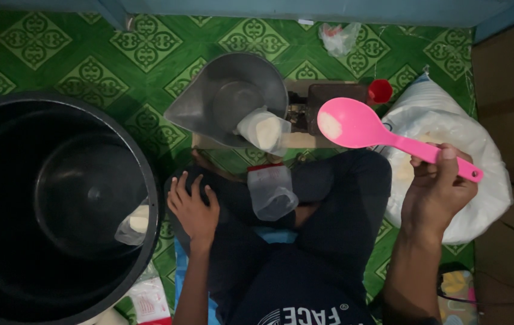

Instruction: Packaging white powder from a large sack into small plastic bags using a scoop and a scale.

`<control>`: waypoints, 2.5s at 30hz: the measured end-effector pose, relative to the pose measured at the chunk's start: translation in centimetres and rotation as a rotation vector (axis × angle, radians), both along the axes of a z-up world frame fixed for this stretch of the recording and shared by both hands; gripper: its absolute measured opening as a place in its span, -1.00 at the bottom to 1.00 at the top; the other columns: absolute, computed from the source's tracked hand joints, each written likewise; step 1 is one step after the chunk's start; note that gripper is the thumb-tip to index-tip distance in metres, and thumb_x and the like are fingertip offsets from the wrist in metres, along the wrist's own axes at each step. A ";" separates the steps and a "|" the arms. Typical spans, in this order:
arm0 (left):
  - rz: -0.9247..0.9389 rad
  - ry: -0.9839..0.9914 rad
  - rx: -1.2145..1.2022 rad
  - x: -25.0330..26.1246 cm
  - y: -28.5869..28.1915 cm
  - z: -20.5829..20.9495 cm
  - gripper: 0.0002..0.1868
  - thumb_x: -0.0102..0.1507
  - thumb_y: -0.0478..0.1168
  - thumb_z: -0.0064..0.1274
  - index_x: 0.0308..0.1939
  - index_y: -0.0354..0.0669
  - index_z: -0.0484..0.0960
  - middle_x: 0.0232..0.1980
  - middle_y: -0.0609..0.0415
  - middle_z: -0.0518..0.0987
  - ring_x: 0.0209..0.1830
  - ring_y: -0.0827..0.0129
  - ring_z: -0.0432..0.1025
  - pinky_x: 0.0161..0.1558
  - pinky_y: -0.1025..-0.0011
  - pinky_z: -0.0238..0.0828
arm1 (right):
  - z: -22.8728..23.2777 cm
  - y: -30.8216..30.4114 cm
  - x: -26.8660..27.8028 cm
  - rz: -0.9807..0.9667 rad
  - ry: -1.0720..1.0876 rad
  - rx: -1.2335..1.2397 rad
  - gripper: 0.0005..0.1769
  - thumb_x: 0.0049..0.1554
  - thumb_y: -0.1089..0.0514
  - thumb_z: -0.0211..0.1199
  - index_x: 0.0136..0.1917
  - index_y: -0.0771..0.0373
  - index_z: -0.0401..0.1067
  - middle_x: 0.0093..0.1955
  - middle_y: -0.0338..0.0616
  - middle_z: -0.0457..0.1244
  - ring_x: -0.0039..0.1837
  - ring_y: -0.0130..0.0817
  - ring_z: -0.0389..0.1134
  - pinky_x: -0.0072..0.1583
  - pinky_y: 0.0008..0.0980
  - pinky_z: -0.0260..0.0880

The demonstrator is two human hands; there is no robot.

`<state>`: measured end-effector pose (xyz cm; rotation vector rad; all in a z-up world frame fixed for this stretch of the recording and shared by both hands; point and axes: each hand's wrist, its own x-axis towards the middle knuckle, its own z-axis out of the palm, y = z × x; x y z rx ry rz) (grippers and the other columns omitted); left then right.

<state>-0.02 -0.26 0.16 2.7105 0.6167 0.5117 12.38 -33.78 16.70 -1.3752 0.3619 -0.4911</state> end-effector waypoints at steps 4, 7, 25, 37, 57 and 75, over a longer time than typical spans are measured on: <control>-0.003 0.012 0.007 0.0 0.2 0.1 -0.74 0.30 -0.17 -0.07 0.03 -0.05 0.61 0.29 -0.04 0.41 0.38 -0.05 0.19 0.26 -0.14 0.11 | 0.2 0.4 -0.1 0.022 -0.003 -0.029 -0.89 0.26 0.14 0.17 -0.11 0.17 0.35 -0.26 -0.22 0.22 -0.22 -0.41 0.29 -0.04 -0.49 0.40; 0.009 0.016 -0.010 -0.1 0.1 -0.2 -0.72 0.30 -0.16 -0.07 0.04 -0.04 0.62 0.30 -0.03 0.40 0.40 -0.03 0.17 0.28 -0.14 0.07 | -0.3 0.8 -0.1 0.021 0.001 -0.032 -0.91 0.27 0.16 0.16 -0.07 0.20 0.35 -0.21 -0.14 0.27 -0.24 -0.41 0.31 -0.06 -0.46 0.42; 0.020 -0.016 -0.047 -0.3 0.7 0.0 -0.71 0.28 -0.17 -0.04 0.06 -0.01 0.60 0.29 -0.04 0.41 0.38 -0.05 0.19 0.24 -0.12 0.11 | -0.4 7.9 -2.9 0.158 -0.113 -0.727 -0.95 0.25 0.36 0.20 -0.04 0.43 0.42 -0.04 0.10 0.33 0.04 -0.16 0.38 0.18 -0.26 0.39; -0.005 -0.002 -0.092 -0.6 0.8 -0.3 -0.72 0.35 -0.17 -0.10 0.11 -0.04 0.56 0.32 -0.06 0.34 0.43 -0.06 0.11 0.29 -0.22 0.09 | -0.8 7.9 -2.8 0.172 -0.144 -0.769 -0.93 0.27 0.35 0.21 -0.03 0.46 0.41 -0.04 0.12 0.31 0.04 -0.13 0.36 0.16 -0.24 0.39; 0.017 -0.028 -0.039 -0.3 0.6 -0.1 -0.71 0.27 -0.18 -0.05 0.05 -0.01 0.61 0.28 -0.05 0.42 0.39 -0.06 0.19 0.25 -0.15 0.12 | -3.2 4.9 -0.7 0.059 -0.059 -0.161 -0.90 0.27 0.27 0.21 -0.08 0.27 0.32 -0.23 -0.14 0.24 -0.26 -0.40 0.28 -0.17 -0.44 0.38; -0.027 -0.022 0.125 0.5 -0.8 -0.1 -0.74 0.27 -0.16 -0.06 0.00 -0.08 0.62 0.23 -0.09 0.44 0.35 -0.08 0.24 0.22 -0.11 0.13 | -0.2 -5.7 0.7 -0.130 0.076 0.162 -0.86 0.16 0.09 0.21 -0.08 0.19 0.44 -0.26 -0.28 0.27 -0.26 -0.52 0.28 -0.08 -0.59 0.37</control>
